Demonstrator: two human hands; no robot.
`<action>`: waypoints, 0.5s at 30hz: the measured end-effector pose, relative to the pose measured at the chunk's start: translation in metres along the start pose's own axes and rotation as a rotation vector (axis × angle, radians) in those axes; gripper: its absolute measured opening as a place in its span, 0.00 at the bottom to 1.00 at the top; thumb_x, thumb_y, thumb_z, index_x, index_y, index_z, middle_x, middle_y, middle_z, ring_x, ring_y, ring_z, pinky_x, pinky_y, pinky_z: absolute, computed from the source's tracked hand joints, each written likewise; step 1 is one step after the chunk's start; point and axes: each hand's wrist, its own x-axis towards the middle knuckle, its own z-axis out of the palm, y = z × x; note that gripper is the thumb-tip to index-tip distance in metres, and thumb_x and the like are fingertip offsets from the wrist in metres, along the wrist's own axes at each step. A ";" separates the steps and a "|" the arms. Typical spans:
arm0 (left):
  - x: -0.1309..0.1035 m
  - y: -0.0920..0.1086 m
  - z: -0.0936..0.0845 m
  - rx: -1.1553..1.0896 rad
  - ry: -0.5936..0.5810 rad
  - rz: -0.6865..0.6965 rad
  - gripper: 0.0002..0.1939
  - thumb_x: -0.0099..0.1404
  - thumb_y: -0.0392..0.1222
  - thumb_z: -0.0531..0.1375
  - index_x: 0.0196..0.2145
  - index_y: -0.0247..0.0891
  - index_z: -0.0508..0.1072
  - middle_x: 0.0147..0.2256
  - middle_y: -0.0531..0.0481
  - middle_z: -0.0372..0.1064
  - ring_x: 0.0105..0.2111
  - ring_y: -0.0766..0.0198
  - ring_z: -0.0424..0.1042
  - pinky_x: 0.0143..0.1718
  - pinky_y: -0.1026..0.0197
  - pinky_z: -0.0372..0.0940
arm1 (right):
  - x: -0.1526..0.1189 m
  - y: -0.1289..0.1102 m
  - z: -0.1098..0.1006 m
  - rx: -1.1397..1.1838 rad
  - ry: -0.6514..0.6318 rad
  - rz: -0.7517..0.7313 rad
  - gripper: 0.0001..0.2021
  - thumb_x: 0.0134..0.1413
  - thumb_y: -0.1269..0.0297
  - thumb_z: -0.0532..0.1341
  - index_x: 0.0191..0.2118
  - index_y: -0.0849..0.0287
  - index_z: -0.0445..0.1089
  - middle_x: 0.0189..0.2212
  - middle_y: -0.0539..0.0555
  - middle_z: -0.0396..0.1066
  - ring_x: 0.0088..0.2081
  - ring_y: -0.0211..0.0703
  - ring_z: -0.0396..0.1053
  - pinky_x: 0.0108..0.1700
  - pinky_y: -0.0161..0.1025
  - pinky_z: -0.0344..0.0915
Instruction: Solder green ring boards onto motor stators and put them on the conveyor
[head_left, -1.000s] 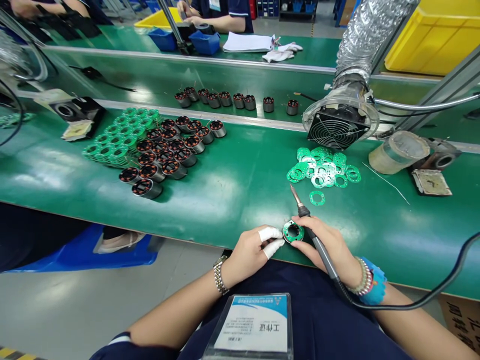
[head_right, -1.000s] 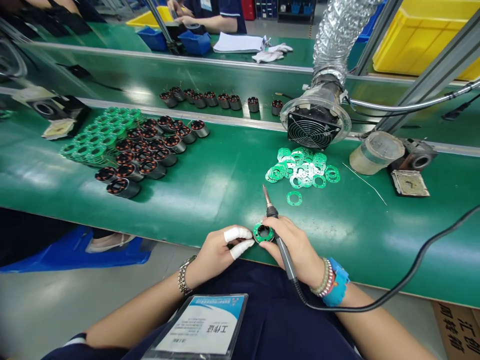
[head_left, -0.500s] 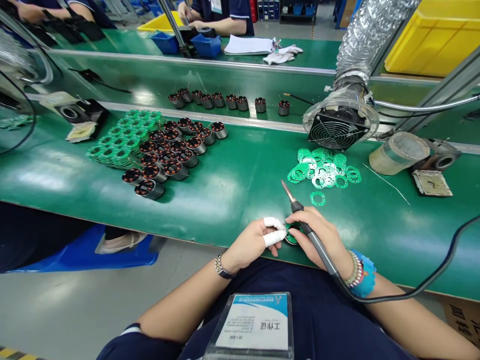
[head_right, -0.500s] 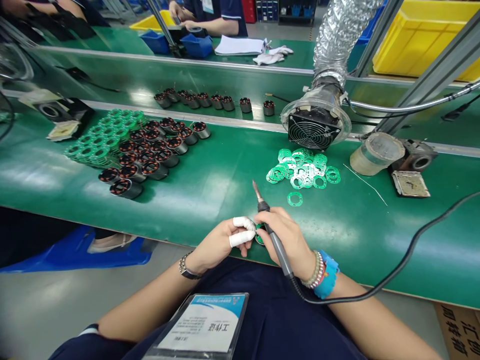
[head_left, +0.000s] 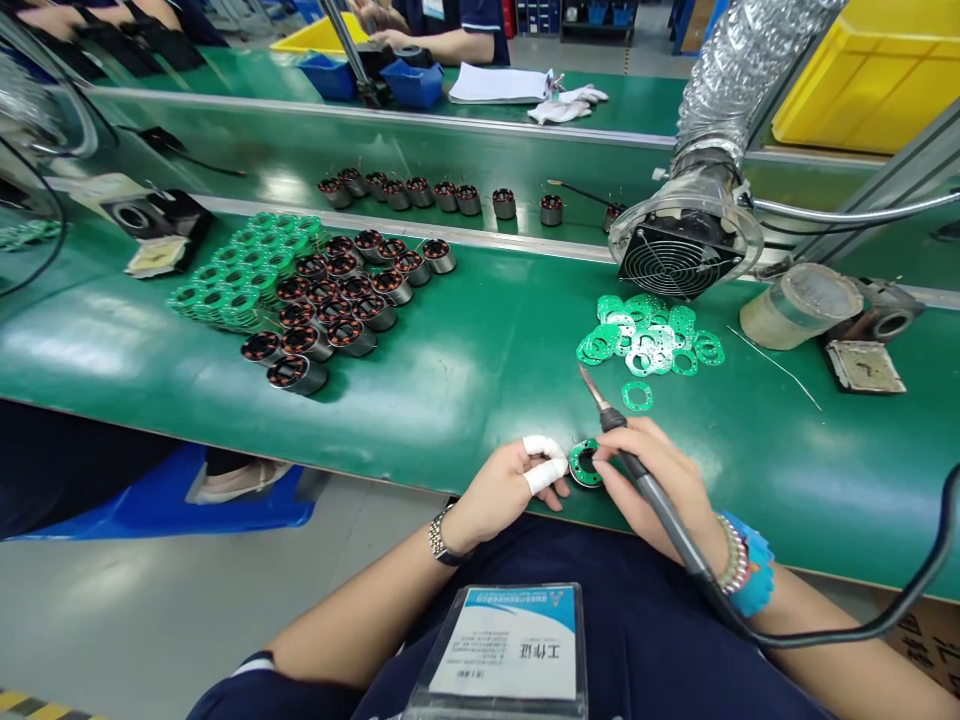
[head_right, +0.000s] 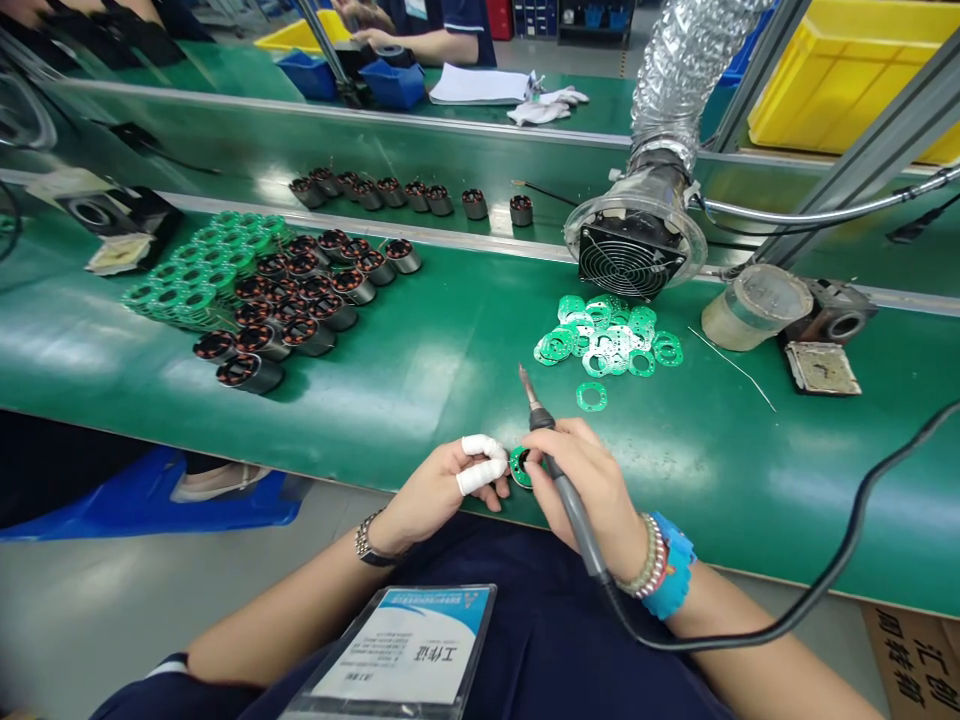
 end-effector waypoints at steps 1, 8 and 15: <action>0.000 0.001 0.000 0.007 -0.001 -0.007 0.14 0.56 0.48 0.62 0.30 0.33 0.67 0.23 0.52 0.68 0.21 0.70 0.68 0.26 0.65 0.65 | -0.002 -0.001 -0.005 0.007 0.015 0.009 0.10 0.53 0.74 0.56 0.41 0.58 0.66 0.31 0.54 0.69 0.35 0.42 0.66 0.37 0.40 0.66; 0.001 0.003 0.000 0.045 0.015 -0.022 0.12 0.56 0.46 0.60 0.30 0.33 0.67 0.22 0.52 0.68 0.20 0.70 0.68 0.25 0.66 0.63 | -0.013 -0.006 -0.034 0.081 -0.035 -0.061 0.15 0.50 0.75 0.60 0.46 0.60 0.69 0.28 0.54 0.71 0.30 0.40 0.67 0.32 0.39 0.66; 0.002 0.003 0.000 0.061 0.025 -0.023 0.10 0.56 0.44 0.60 0.29 0.34 0.66 0.22 0.53 0.67 0.19 0.70 0.68 0.24 0.66 0.63 | -0.014 -0.011 -0.040 0.138 -0.073 0.021 0.11 0.50 0.77 0.58 0.39 0.62 0.72 0.26 0.54 0.71 0.28 0.39 0.66 0.29 0.38 0.65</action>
